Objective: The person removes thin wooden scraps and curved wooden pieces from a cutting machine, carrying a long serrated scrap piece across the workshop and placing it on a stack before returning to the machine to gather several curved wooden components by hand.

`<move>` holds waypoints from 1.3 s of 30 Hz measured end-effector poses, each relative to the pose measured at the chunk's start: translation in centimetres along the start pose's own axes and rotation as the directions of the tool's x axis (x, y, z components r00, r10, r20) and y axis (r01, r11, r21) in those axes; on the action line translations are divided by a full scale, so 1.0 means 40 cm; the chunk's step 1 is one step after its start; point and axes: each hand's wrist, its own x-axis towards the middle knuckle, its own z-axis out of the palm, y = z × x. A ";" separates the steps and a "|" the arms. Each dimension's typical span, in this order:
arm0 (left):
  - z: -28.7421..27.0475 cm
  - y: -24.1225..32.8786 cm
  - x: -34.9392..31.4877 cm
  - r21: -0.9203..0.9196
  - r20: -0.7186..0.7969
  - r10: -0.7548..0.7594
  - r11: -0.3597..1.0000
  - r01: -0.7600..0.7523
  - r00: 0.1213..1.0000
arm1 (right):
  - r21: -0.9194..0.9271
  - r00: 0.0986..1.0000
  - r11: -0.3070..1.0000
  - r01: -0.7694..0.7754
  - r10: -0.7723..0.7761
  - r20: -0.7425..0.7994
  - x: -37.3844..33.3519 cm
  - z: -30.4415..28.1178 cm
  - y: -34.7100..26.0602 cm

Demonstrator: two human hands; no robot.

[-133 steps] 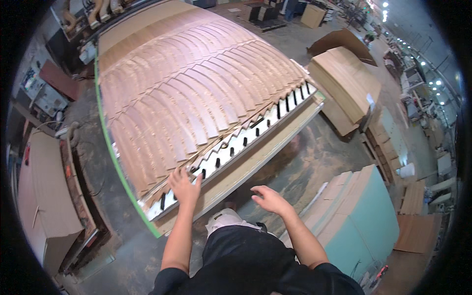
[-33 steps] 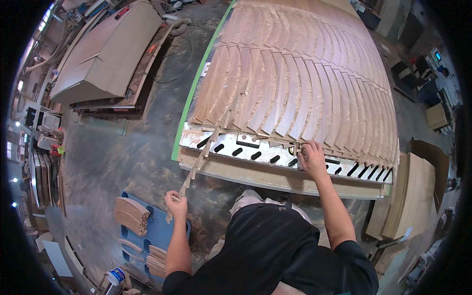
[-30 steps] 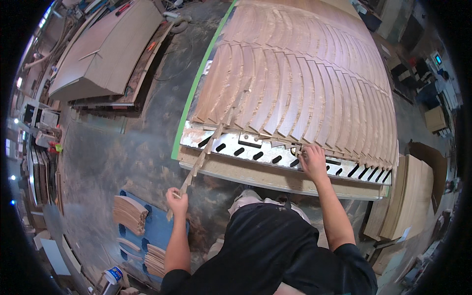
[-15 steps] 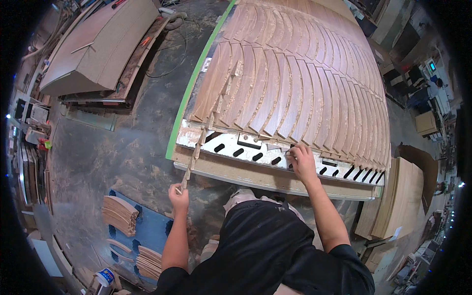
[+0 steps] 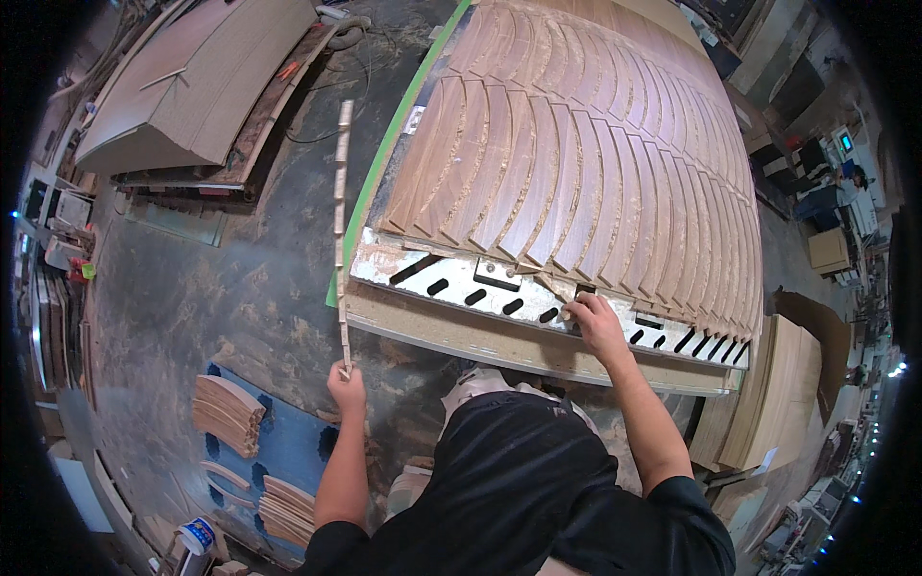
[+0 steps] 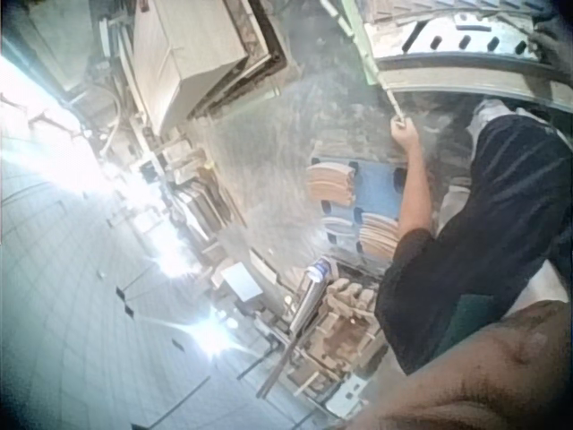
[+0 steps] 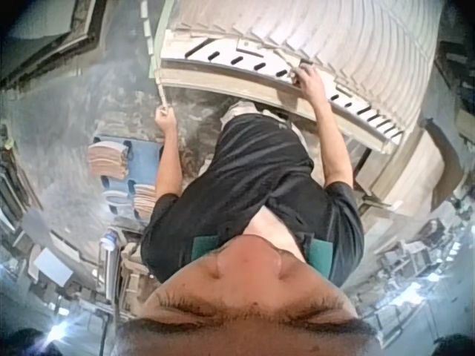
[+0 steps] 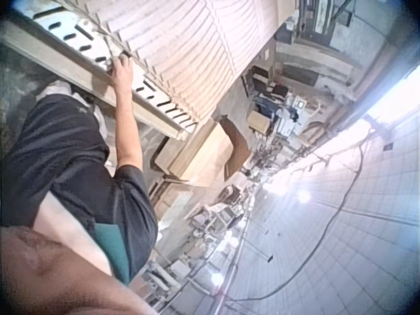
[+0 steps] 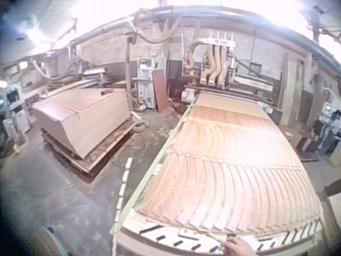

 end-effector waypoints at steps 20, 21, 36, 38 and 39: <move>0.020 0.103 0.028 -0.069 0.126 -0.073 0.994 0.082 0.989 | -0.136 0.997 0.988 0.079 -0.077 0.014 0.096 0.098 -0.123; 0.020 0.101 0.031 -0.064 0.131 -0.051 0.996 0.060 0.990 | -0.161 0.996 0.983 0.089 -0.085 0.030 0.098 0.104 -0.119; 0.050 0.152 0.024 -0.147 0.120 0.099 0.986 -0.081 0.988 | -0.327 0.984 0.932 0.155 -0.176 -0.036 0.228 0.114 -0.143; 0.057 0.149 0.012 -0.170 0.124 0.084 0.984 -0.062 0.989 | -0.356 0.978 0.917 0.179 -0.206 -0.037 0.232 0.120 -0.139; 0.058 0.148 0.009 -0.165 0.135 0.084 0.984 -0.061 0.987 | -0.363 0.974 0.912 0.188 -0.221 -0.050 0.234 0.124 -0.138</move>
